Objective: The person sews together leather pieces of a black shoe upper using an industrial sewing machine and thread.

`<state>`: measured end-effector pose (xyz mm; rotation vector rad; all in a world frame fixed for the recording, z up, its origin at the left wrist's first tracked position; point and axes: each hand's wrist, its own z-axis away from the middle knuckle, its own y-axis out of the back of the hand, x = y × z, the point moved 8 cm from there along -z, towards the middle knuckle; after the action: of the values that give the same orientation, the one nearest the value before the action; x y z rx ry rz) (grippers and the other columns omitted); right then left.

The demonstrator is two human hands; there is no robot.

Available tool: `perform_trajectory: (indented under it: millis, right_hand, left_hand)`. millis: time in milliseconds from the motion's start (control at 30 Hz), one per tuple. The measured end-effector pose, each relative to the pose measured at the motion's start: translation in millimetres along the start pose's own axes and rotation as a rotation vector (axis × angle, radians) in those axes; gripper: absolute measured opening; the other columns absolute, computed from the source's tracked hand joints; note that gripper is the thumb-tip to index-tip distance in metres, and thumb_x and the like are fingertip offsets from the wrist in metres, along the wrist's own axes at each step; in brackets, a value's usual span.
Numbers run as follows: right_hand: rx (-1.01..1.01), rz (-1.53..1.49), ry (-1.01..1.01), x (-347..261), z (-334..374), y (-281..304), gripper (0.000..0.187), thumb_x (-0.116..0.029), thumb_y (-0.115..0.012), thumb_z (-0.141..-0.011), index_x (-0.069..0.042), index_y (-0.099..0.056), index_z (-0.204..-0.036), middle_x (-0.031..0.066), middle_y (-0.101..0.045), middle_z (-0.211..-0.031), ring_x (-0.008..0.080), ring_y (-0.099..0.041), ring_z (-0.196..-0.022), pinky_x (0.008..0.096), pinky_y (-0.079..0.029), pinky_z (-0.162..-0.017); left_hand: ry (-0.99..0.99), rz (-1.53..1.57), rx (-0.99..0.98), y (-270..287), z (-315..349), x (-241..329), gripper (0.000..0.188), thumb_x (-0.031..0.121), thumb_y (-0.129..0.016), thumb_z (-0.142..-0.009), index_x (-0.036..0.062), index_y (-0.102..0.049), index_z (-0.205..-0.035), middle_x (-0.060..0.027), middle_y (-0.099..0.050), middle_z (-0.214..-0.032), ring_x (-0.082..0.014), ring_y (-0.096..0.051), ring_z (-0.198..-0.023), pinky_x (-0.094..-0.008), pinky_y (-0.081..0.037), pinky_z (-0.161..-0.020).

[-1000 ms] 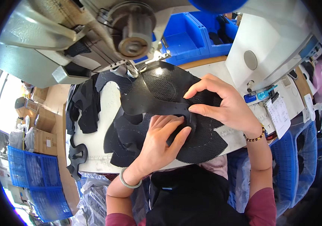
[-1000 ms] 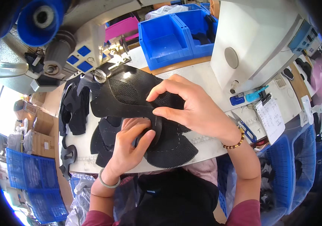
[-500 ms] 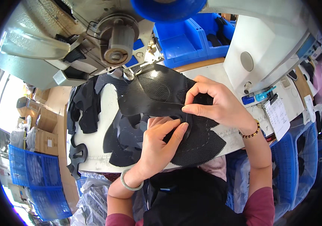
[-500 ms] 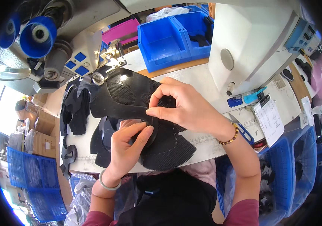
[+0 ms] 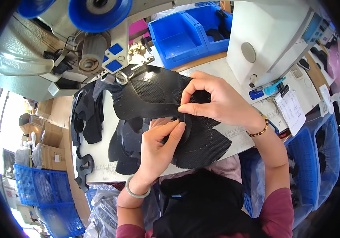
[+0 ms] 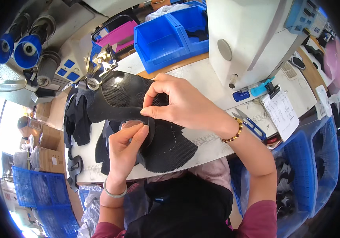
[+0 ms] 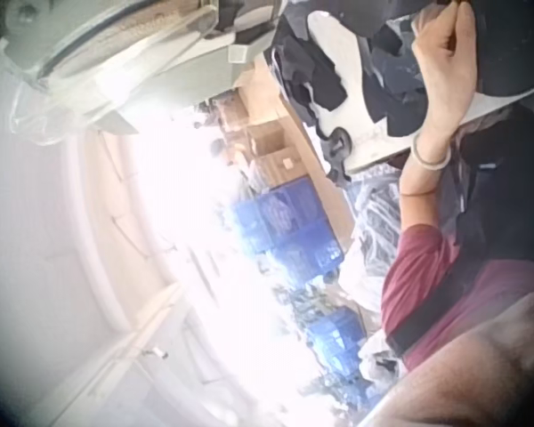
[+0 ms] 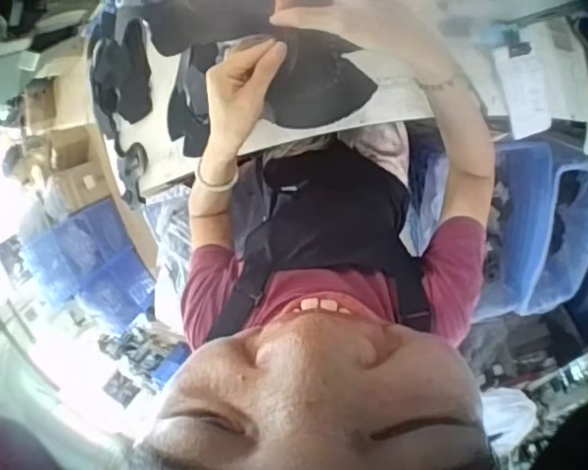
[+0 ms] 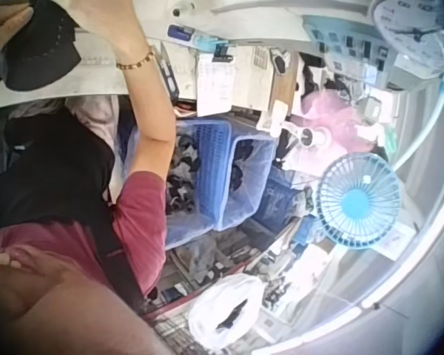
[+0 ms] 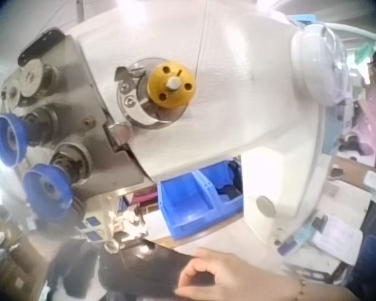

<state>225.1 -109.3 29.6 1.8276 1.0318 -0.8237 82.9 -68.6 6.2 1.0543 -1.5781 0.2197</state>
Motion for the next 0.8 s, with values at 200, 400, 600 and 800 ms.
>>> perform_trajectory:
  millis: [200, 400, 600, 800]
  right_hand:
    - [-0.003, -0.075, -0.043, 3, 1, 2, 0.03, -0.018, -0.076, -0.073, -0.006, -0.062, -0.097, -0.0002, -0.054, -0.086, 0.0111, -0.051, -0.089, 0.0256, -0.041, -0.08]
    - [-0.295, -0.375, -0.527, 21, 1, -14, 0.05, -0.024, -0.079, -0.07, 0.006, -0.06, -0.105, 0.0095, -0.064, -0.095, 0.0128, -0.06, -0.084, 0.0258, -0.049, -0.073]
    - [-0.203, -0.591, -0.523, 30, 3, -23, 0.029, -0.011, -0.073, -0.071, 0.004, -0.066, -0.094, 0.0071, -0.067, -0.085, 0.0103, -0.062, -0.076, 0.0244, -0.049, -0.07]
    - [-0.098, -0.61, -0.494, 27, -2, -25, 0.023, -0.007, -0.072, -0.07, 0.004, -0.067, -0.089, 0.0078, -0.068, -0.079, 0.0106, -0.063, -0.068, 0.0236, -0.05, -0.065]
  left_hand:
    - [0.114, 0.036, -0.002, 0, -1, -3, 0.013, 0.008, -0.066, -0.083, -0.0039, -0.067, -0.088, -0.0094, -0.064, -0.08, -0.0183, -0.055, -0.083, -0.0308, -0.039, -0.082]
    - [0.068, 0.001, -0.016, 1, 1, 8, 0.012, 0.004, -0.064, -0.083, -0.0064, -0.067, -0.088, -0.0069, -0.064, -0.079, -0.0115, -0.054, -0.08, -0.0245, -0.042, -0.07]
    - [-0.503, -0.518, -0.021, -2, 2, 47, 0.011, 0.01, -0.068, -0.079, 0.0002, -0.063, -0.076, -0.0057, -0.056, -0.063, -0.021, -0.054, -0.058, -0.031, -0.042, -0.062]
    - [-0.496, -0.756, 0.224, 49, 12, 27, 0.033, 0.024, -0.066, -0.084, 0.0069, -0.048, -0.062, -0.0048, -0.045, -0.051, -0.0225, -0.046, -0.045, -0.0303, -0.035, -0.049]
